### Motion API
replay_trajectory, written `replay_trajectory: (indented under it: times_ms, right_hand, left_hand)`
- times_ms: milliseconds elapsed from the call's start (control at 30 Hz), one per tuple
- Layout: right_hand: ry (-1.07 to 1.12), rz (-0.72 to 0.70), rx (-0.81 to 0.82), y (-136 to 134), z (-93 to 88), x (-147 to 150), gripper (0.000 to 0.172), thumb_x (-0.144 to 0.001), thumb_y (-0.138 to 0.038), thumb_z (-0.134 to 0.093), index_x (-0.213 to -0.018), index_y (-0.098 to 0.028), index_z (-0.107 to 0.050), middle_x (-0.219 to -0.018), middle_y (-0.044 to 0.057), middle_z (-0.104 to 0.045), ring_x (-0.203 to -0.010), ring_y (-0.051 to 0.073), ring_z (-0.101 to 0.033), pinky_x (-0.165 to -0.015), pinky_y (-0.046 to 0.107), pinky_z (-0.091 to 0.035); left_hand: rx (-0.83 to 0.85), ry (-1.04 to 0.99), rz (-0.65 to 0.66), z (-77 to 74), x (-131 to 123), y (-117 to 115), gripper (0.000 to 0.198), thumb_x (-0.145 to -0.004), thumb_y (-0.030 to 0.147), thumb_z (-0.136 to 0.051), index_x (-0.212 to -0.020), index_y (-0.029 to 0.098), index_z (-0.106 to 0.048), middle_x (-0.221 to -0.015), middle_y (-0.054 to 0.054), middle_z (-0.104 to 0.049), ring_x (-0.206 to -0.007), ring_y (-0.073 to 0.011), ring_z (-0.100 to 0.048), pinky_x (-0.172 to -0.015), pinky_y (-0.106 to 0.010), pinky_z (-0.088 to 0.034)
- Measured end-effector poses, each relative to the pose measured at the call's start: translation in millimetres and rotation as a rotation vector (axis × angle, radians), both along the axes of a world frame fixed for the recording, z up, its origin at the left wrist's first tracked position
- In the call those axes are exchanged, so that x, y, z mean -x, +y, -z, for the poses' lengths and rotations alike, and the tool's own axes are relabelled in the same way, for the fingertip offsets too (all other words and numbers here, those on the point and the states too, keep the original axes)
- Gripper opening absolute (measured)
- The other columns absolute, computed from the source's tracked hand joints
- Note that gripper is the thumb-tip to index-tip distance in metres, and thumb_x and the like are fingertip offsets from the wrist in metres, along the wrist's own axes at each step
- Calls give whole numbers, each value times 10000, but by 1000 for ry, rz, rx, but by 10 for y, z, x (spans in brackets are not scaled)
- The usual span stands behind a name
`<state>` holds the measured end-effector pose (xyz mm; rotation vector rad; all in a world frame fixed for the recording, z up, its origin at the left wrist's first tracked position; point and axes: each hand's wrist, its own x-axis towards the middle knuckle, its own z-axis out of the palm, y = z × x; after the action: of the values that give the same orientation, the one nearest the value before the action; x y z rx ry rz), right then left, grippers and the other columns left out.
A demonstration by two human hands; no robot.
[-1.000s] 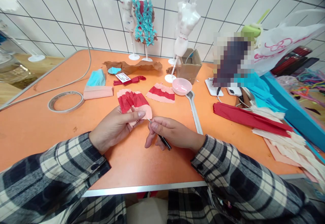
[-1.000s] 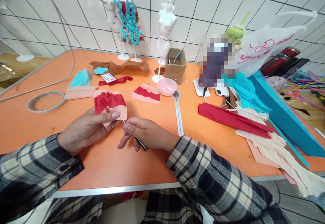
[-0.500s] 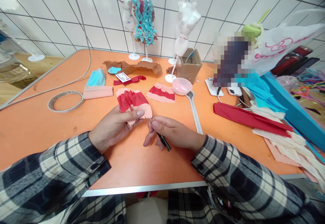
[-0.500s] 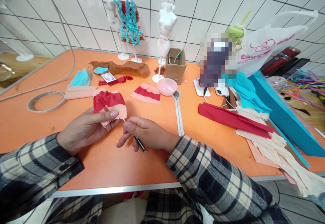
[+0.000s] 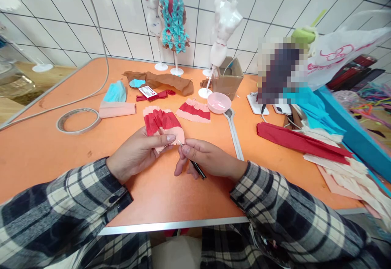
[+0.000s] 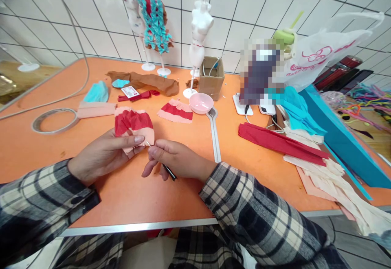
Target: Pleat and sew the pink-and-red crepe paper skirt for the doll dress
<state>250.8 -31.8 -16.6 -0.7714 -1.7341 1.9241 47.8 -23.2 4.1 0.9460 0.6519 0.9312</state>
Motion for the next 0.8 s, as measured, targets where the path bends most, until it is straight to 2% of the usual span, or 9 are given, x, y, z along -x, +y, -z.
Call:
replay_trajectory:
  times_ms: [300, 567, 800]
  right_hand:
    - [-5, -9, -7, -3, -11, 1, 356, -1033, -544, -435, -934, -204, -471, -907, 58, -760, -484, 77, -558, -461, 209, -448]
    - [0, -20, -2, -10, -29, -5, 350, -1038, -517, -442, -878, -206, -450, -894, 64, -759, -497, 79, -557, -495, 214, -464]
    - [-45, -50, -11, 1, -53, -1, 330, -1044, -474, -446, -862, -199, -465, -858, 56, -752, -506, 76, -557, -502, 208, -458]
  left_hand:
    - [30, 50, -15, 78, 39, 12, 80, -793, 169, -800, -774, 142, -727, -720, -60, -732, -675, -187, -688, -663, -282, -582]
    - [20, 73, -84, 73, 46, 39, 155, -736, 206, -853, -756, 132, -719, -719, -42, -703, -675, -151, -645, -651, -236, -550]
    - [63, 126, -123, 54, 45, 18, 198, -699, 237, -878, -732, 138, -709, -708, -40, -685, -671, -151, -630, -634, -239, -559]
